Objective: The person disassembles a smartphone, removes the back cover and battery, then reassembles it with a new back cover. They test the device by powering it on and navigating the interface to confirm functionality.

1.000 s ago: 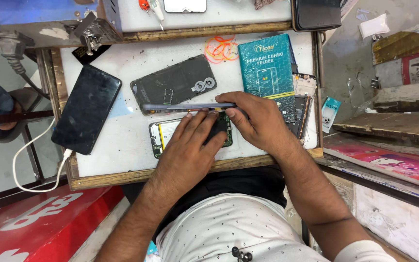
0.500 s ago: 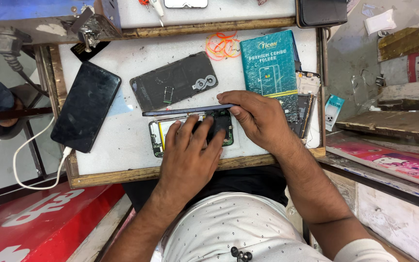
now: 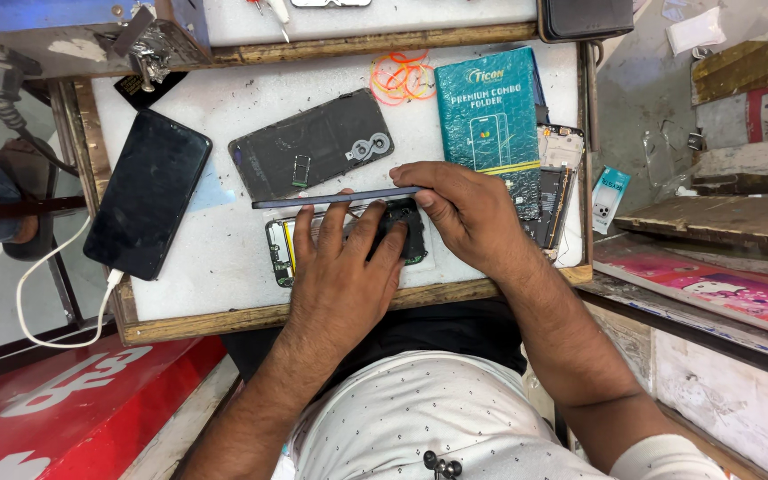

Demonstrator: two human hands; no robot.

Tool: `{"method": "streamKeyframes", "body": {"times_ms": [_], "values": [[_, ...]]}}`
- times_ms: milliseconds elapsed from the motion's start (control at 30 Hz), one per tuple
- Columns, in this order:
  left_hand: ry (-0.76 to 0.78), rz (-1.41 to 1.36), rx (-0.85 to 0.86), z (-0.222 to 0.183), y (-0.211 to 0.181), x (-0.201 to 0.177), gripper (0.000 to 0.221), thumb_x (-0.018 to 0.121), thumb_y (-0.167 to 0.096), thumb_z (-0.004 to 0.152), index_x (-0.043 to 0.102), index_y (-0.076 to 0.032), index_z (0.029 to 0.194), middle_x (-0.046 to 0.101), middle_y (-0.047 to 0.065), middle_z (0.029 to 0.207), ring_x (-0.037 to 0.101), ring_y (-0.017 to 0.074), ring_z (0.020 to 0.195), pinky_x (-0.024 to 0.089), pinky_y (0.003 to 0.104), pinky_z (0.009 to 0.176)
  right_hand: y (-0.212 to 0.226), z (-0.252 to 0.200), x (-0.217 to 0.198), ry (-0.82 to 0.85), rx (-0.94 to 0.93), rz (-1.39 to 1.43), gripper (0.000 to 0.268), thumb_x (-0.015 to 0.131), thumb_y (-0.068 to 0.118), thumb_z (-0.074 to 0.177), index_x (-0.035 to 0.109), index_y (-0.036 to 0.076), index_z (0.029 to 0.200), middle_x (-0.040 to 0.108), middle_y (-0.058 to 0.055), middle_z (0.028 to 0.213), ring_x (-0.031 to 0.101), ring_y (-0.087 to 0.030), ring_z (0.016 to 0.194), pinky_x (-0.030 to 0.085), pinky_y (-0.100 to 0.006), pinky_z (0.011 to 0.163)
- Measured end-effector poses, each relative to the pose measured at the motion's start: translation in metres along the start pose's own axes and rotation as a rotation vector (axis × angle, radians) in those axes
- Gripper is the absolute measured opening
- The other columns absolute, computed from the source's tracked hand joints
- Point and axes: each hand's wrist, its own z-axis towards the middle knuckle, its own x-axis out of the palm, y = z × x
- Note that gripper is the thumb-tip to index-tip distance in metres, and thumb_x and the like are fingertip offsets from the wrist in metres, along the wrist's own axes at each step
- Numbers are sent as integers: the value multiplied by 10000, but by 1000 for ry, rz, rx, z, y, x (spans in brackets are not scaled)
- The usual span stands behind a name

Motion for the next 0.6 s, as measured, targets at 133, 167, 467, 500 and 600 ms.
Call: {"method": "streamKeyframes", "body": {"times_ms": [133,167,467,500,600], "values": [[9,55,-5,-2,3,-3,349,775,-284,922,707,-175,1246,577,114,1377,417,350,1411,303,673,1156,-1,-1,0,2,-13,-9,237,564,226,1108,671,58,1237,744,-112,1215,751,-285,1116,619,-363,929],[17,40,-9,-1,3,-3,345,769,-288,927,709,-169,1245,576,128,1369,411,358,1408,301,680,1148,-2,-1,0,0,-15,-16,237,566,225,1108,674,59,1237,745,-112,1213,751,-285,1114,619,-364,929],[31,50,-14,1,2,0,405,781,-342,924,688,-168,1278,579,90,1387,402,354,1420,295,684,1154,-3,-2,1,5,-18,-15,237,569,228,1105,674,58,1234,747,-108,1210,754,-280,1106,624,-359,919],[27,89,-5,1,2,0,375,787,-327,947,684,-191,1280,580,63,1398,403,337,1437,298,670,1172,-3,-2,1,7,-15,-10,238,569,231,1106,672,59,1235,747,-106,1210,756,-278,1108,627,-357,921],[59,25,-6,2,4,-4,461,803,-365,861,688,-169,1262,586,94,1356,414,365,1392,301,705,1106,-2,-2,0,2,-20,-4,240,565,233,1112,672,60,1240,746,-110,1214,755,-278,1111,626,-359,922]]}}
